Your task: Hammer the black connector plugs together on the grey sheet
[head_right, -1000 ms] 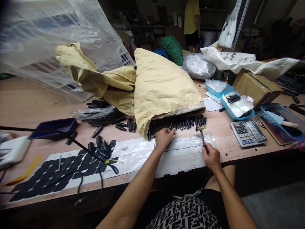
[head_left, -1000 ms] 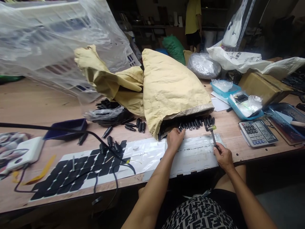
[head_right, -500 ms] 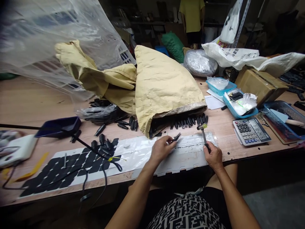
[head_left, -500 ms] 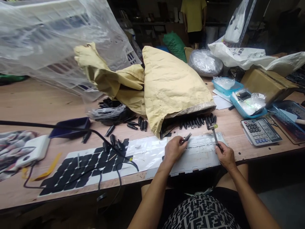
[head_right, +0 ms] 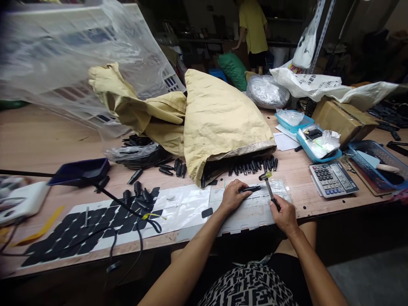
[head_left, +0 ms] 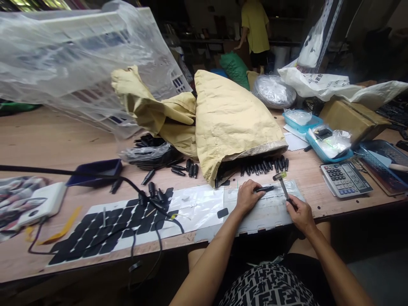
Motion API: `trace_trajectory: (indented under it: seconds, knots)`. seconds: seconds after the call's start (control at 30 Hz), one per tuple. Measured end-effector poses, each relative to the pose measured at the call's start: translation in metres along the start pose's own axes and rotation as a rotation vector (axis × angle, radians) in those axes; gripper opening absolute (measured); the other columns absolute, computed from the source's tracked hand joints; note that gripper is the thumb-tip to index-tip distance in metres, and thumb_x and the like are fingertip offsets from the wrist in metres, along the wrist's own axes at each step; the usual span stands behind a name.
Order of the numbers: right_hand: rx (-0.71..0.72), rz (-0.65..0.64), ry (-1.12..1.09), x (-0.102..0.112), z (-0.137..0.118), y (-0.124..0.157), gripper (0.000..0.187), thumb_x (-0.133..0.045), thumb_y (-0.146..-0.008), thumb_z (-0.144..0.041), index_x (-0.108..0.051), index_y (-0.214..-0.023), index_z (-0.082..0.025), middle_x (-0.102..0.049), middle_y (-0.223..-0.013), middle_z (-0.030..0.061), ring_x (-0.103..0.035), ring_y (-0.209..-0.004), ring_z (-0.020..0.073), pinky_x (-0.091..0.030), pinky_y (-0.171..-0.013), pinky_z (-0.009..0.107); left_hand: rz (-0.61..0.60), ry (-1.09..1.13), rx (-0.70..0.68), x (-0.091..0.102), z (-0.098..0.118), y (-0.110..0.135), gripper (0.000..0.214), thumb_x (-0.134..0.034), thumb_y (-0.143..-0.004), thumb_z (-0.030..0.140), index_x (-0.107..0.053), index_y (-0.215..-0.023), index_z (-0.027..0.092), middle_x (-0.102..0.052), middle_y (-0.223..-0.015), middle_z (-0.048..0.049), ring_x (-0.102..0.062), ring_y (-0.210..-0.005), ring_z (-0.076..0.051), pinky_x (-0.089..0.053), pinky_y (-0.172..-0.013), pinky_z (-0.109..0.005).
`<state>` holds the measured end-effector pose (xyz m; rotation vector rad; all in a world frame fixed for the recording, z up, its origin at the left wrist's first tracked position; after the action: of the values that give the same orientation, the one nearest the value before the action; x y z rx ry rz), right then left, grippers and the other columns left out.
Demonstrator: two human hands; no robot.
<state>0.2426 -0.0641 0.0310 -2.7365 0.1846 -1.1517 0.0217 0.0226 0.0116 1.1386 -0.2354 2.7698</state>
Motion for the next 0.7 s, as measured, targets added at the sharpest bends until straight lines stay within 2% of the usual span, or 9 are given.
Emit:
trace_trajectory:
  seconds: [0.07,0.17,0.33,0.5,0.63,0.7]
  knots:
    - [0.051,-0.048,0.031,0.0,-0.007,0.004,0.032,-0.053,-0.09,-0.033,-0.07,-0.113,-0.019,-0.077,-0.096,0.0087,-0.073,-0.084,0.0247,-0.057,-0.077,0.032,0.009,0.008,0.014,0.0,0.0,-0.001,0.013,-0.077,-0.077,0.029,-0.071,-0.087,0.023,-0.062,-0.086,-0.0005,-0.057,-0.09,-0.019,-0.039,-0.082,-0.031]
    - [0.099,-0.089,0.089,-0.002,-0.015,0.008,0.031,-0.053,-0.089,-0.032,-0.071,-0.112,-0.019,-0.077,-0.099,0.0094,-0.073,-0.09,0.0264,-0.057,-0.081,0.035,0.018,0.021,0.025,-0.001,0.0,-0.001,0.014,-0.078,-0.076,0.029,-0.071,-0.086,0.022,-0.063,-0.086,-0.0004,-0.057,-0.089,-0.018,-0.039,-0.082,-0.031]
    - [0.126,-0.019,0.094,-0.006,-0.017,0.008,0.033,-0.052,-0.091,-0.032,-0.071,-0.114,-0.017,-0.077,-0.104,0.0118,-0.073,-0.094,0.0277,-0.057,-0.085,0.037,0.012,0.052,0.022,-0.001,0.001,-0.002,0.013,-0.078,-0.076,0.029,-0.071,-0.086,0.022,-0.064,-0.089,-0.0008,-0.057,-0.093,-0.019,-0.039,-0.084,-0.032]
    - [0.075,-0.058,0.076,-0.004,-0.02,0.003,0.032,-0.053,-0.089,-0.033,-0.072,-0.11,-0.017,-0.078,-0.094,0.0098,-0.074,-0.084,0.0274,-0.059,-0.075,0.036,0.021,0.062,0.03,-0.001,0.0,-0.003,0.015,-0.079,-0.075,0.029,-0.071,-0.086,0.022,-0.064,-0.089,-0.001,-0.056,-0.092,-0.019,-0.038,-0.085,-0.032]
    - [0.133,-0.01,-0.01,-0.001,-0.029,0.0,0.033,-0.054,-0.09,-0.032,-0.071,-0.114,-0.018,-0.077,-0.103,0.0101,-0.073,-0.093,0.0266,-0.058,-0.083,0.036,0.01,0.075,0.026,-0.001,-0.001,-0.003,0.015,-0.079,-0.075,0.03,-0.071,-0.086,0.023,-0.064,-0.09,-0.001,-0.057,-0.094,-0.02,-0.038,-0.085,-0.032]
    - [0.167,-0.037,0.013,-0.003,-0.031,0.0,0.032,-0.055,-0.089,-0.032,-0.072,-0.113,-0.018,-0.077,-0.103,0.0107,-0.073,-0.094,0.0272,-0.058,-0.085,0.037,0.015,0.078,0.029,-0.001,-0.001,-0.003,0.015,-0.079,-0.075,0.03,-0.071,-0.087,0.023,-0.064,-0.09,-0.001,-0.057,-0.094,-0.02,-0.038,-0.085,-0.032]
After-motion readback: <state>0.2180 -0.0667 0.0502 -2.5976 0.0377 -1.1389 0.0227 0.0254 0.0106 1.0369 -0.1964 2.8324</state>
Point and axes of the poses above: each hand's wrist, its own y-axis away from the middle knuckle, its own x-axis out of the back of the hand, z = x × y, the point moved 2 cm from there along -y, towards the middle knuckle
